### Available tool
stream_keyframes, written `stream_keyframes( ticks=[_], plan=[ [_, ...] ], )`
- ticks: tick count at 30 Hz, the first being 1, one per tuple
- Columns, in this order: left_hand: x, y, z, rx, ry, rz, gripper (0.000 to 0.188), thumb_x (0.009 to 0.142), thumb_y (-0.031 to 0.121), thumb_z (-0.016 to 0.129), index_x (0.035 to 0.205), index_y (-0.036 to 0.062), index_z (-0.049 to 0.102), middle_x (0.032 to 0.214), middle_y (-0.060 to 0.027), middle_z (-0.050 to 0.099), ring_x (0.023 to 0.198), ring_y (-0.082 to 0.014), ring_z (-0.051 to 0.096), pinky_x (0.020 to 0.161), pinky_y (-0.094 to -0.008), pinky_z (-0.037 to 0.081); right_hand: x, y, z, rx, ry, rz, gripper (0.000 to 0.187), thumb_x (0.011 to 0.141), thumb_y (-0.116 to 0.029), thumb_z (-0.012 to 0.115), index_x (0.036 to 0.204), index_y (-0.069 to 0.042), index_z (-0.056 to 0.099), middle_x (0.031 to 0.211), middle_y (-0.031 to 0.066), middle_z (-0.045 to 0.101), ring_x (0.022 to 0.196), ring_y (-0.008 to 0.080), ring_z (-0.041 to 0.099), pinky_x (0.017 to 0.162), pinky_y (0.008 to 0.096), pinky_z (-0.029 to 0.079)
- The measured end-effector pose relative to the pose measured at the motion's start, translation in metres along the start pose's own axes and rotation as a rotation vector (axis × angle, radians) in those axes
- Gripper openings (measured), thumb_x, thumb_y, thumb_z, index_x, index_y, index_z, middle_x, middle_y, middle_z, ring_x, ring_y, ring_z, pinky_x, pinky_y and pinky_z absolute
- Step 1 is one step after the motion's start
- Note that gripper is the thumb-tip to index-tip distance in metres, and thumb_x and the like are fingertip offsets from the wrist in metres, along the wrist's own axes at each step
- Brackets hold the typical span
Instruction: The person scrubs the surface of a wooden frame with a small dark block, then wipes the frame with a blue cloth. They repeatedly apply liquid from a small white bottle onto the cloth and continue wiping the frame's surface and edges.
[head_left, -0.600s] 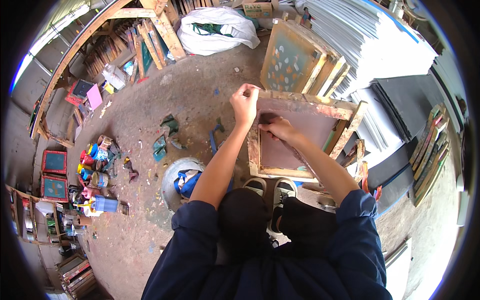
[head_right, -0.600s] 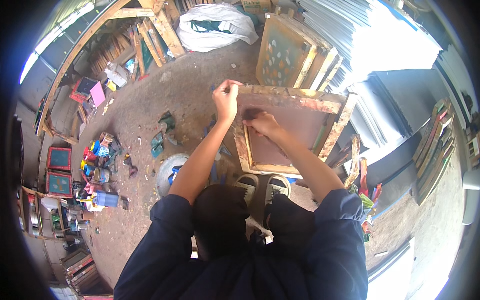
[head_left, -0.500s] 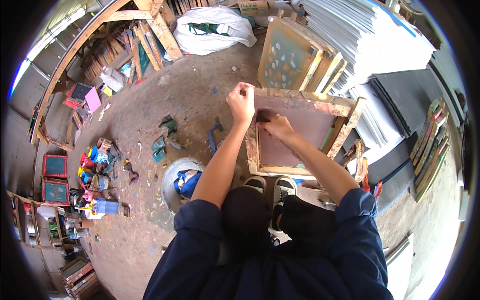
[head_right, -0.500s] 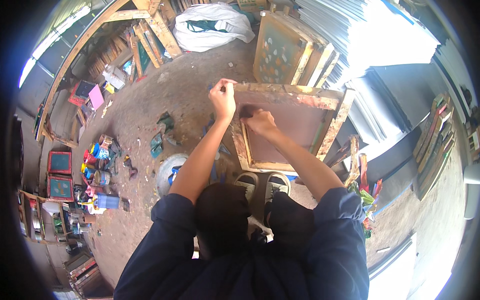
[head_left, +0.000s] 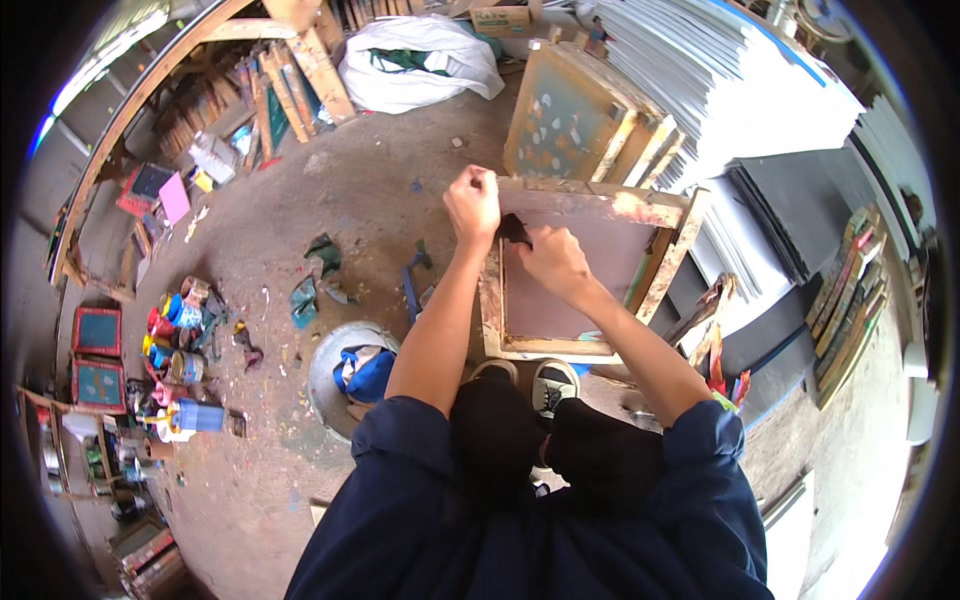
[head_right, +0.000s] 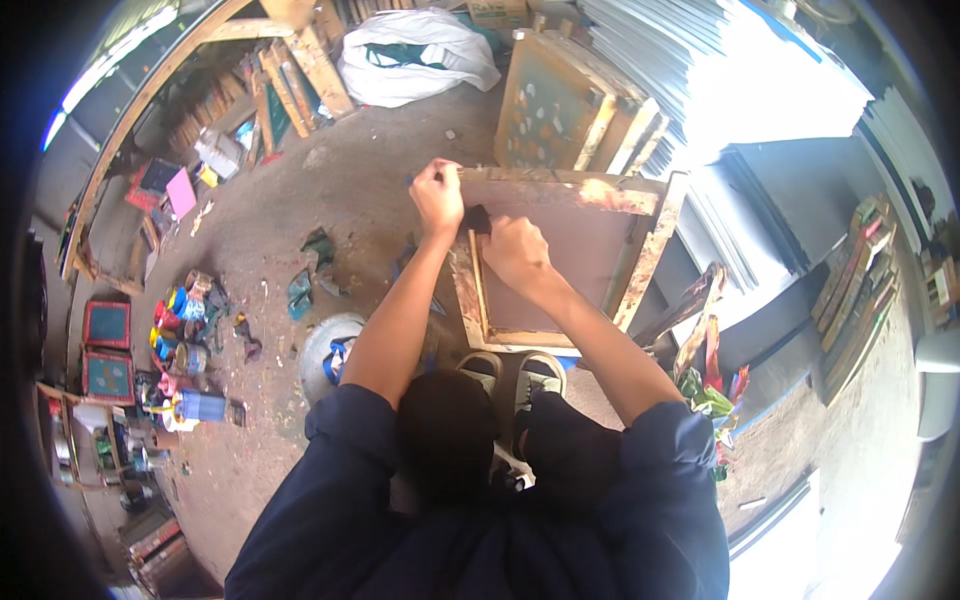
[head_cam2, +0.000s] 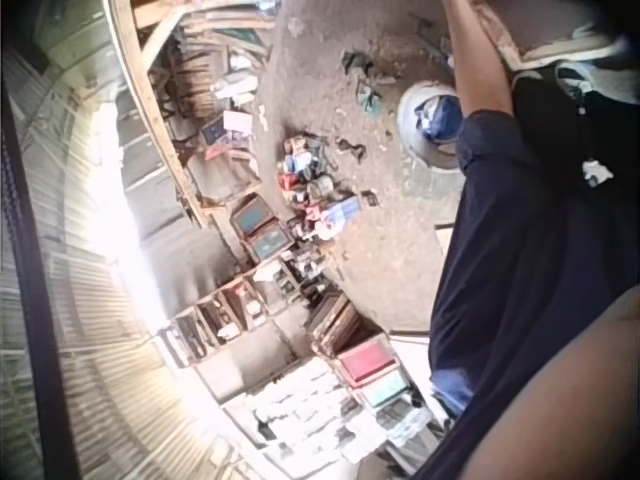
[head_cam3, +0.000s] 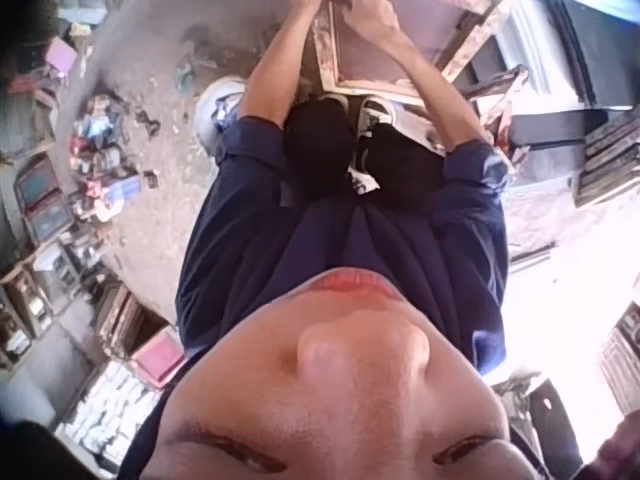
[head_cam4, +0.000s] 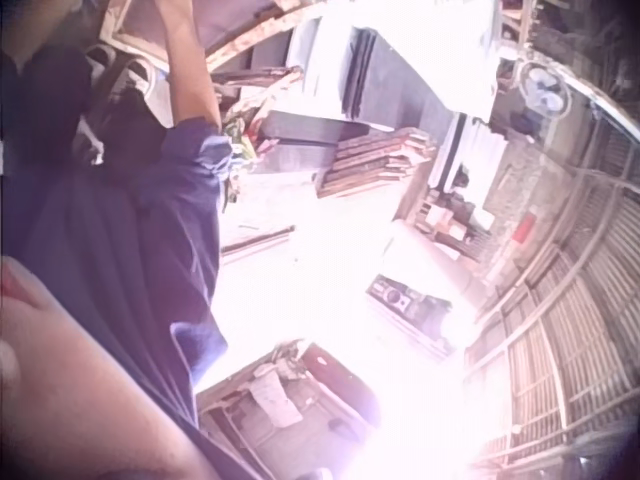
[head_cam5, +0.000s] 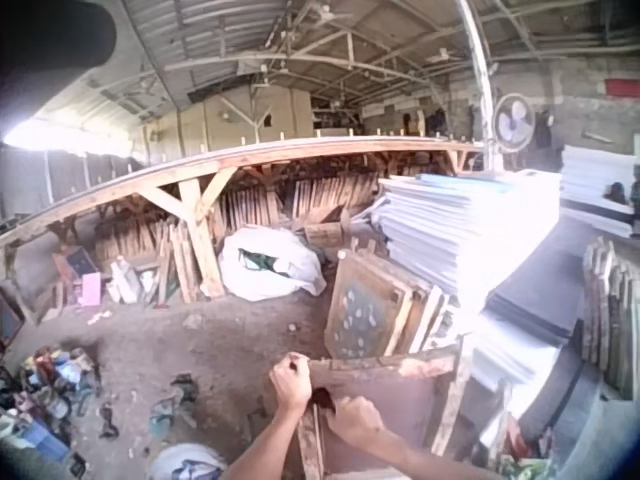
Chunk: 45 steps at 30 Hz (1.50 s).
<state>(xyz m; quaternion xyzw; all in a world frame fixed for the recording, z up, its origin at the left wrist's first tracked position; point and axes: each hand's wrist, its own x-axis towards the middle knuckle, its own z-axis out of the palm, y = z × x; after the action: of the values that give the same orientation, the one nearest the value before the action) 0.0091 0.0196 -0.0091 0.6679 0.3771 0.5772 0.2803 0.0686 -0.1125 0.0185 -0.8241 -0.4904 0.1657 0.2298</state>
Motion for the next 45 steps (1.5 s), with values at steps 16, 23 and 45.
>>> stream_keyframes(
  ticks=[16, 23, 45],
  plan=[
    [0.007, 0.003, 0.026, -0.094, -0.097, -0.038, 0.019, 0.079, 0.015, 0.053, 0.074, -0.0002, 0.062, 0.056, -0.0187, 0.054, 0.051, -0.0267, 0.058, 0.052, -0.0351, 0.044, -0.010, 0.001, -0.004, -0.275, 0.129, -0.203, 0.015, 0.081, -0.007, 0.047, 0.083, 0.003, 0.058, 0.073, 0.0203, 0.064, 0.068, 0.0357, 0.066, 0.060, 0.0425, 0.055],
    [0.013, -0.004, 0.028, -0.158, -0.186, -0.005, 0.019, 0.081, 0.016, 0.052, 0.071, -0.0003, 0.056, 0.054, -0.0149, 0.052, 0.048, -0.0216, 0.053, 0.051, -0.0338, 0.042, -0.006, 0.020, 0.000, -0.048, 0.173, -0.154, 0.018, 0.086, -0.008, 0.046, 0.090, 0.004, 0.060, 0.066, 0.0187, 0.063, 0.068, 0.0358, 0.066, 0.061, 0.0399, 0.055],
    [0.014, -0.018, 0.028, -0.516, -0.382, -0.071, 0.020, 0.084, 0.018, 0.059, 0.074, 0.0025, 0.054, 0.061, -0.0022, 0.055, 0.059, -0.0079, 0.048, 0.054, -0.0275, 0.039, 0.047, 0.023, 0.005, 0.950, -0.323, 0.097, 0.050, 0.086, -0.040, 0.062, 0.110, 0.001, 0.048, 0.079, 0.0092, 0.059, 0.050, 0.0109, 0.053, 0.042, 0.0219, 0.040]
  ],
)
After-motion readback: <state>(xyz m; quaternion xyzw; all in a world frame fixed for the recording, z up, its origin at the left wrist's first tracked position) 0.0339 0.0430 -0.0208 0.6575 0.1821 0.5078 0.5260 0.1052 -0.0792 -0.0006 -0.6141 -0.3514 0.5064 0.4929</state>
